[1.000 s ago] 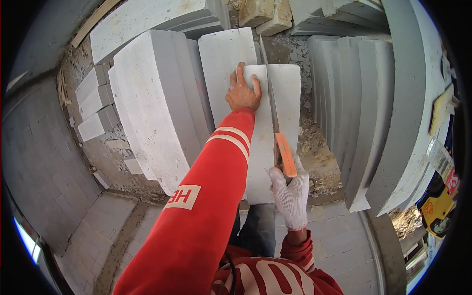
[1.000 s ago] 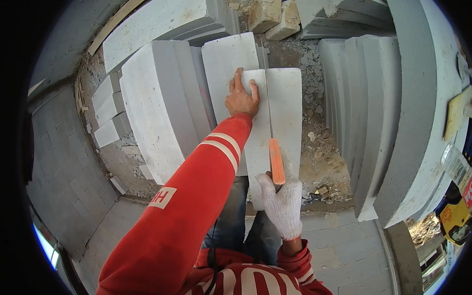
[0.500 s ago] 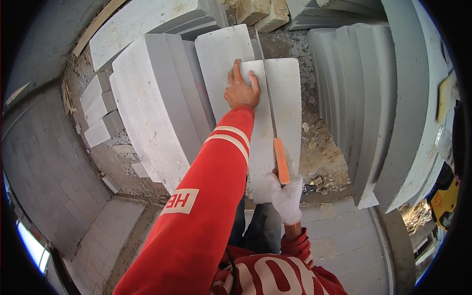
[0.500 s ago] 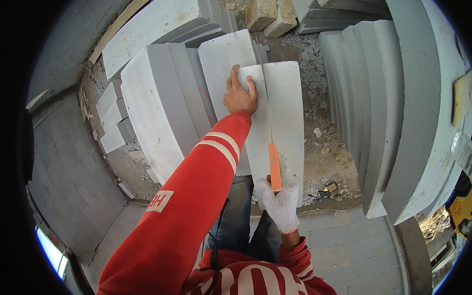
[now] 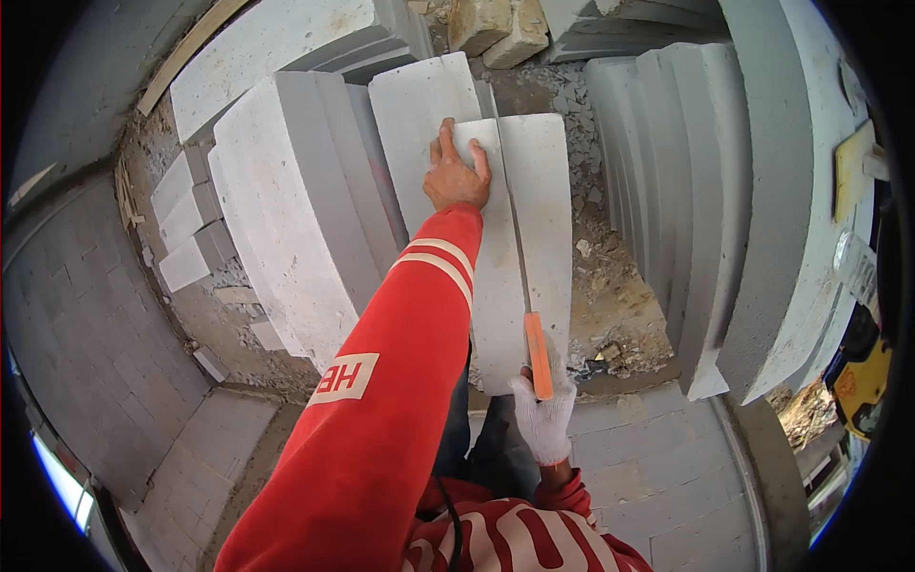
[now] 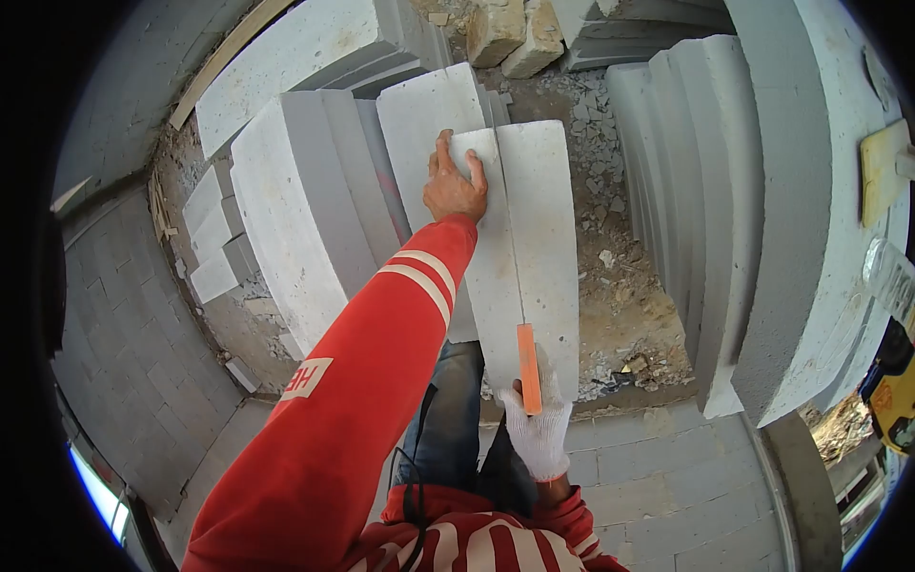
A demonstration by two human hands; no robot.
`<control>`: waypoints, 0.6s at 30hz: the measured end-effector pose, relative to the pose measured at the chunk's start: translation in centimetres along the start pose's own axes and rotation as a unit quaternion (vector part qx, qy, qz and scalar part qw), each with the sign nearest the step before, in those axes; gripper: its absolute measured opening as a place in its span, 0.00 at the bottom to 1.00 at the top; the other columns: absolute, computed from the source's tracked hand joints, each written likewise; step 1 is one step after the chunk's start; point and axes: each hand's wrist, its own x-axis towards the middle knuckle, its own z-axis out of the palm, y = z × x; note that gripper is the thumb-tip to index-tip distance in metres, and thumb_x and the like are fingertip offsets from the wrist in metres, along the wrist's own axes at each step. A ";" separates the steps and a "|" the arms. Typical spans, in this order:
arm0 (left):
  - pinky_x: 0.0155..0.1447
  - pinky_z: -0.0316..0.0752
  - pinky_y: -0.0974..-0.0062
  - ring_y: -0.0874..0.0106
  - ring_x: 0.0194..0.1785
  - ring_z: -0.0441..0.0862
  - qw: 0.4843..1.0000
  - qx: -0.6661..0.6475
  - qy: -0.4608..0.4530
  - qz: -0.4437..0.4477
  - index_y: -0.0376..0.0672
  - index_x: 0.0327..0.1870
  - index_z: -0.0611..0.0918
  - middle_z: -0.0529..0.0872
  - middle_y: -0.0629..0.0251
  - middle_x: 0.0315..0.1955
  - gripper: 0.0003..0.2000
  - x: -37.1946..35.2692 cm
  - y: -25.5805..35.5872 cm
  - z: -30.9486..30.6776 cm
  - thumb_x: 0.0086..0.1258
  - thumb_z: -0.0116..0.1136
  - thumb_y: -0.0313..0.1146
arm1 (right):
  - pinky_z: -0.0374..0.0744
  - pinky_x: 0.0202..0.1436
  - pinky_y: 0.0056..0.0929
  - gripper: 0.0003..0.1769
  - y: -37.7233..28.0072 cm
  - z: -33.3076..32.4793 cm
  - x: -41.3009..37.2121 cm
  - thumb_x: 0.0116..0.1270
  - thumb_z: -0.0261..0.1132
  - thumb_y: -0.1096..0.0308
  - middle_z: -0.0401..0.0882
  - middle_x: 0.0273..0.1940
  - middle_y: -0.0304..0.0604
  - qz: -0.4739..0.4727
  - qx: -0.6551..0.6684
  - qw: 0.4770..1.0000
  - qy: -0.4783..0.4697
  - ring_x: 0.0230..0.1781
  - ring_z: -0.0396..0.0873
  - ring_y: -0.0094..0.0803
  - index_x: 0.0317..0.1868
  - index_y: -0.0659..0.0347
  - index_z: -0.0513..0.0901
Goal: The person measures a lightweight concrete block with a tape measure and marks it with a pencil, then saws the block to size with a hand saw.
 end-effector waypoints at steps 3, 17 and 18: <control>0.56 0.82 0.48 0.42 0.50 0.89 1.000 -0.003 0.019 0.011 0.58 0.76 0.68 0.81 0.50 0.65 0.27 0.4 -0.2 0.6 0.78 0.50 0.48 | 0.78 0.35 0.32 0.17 1.3 0.2 2.7 0.67 0.72 0.70 0.80 0.31 0.43 -0.011 -0.029 0.999 -0.008 0.28 0.75 0.30 0.53 0.68 0.83; 0.55 0.83 0.46 0.40 0.50 0.89 1.000 -0.007 -0.007 0.000 0.58 0.76 0.69 0.81 0.51 0.66 0.27 0.3 0.1 0.1 0.77 0.51 0.48 | 0.77 0.32 0.32 0.29 2.3 0.0 2.3 0.66 0.71 0.74 0.76 0.28 0.44 -0.061 -0.066 0.996 -0.020 0.24 0.71 0.32 0.68 0.67 0.79; 0.58 0.82 0.48 0.42 0.52 0.88 1.000 -0.004 -0.010 0.002 0.56 0.77 0.68 0.81 0.48 0.65 0.27 0.5 0.0 0.0 0.78 0.50 0.48 | 0.77 0.32 0.32 0.28 1.5 0.7 5.8 0.66 0.71 0.74 0.76 0.28 0.45 -0.074 -0.056 0.995 -0.035 0.24 0.71 0.32 0.67 0.67 0.79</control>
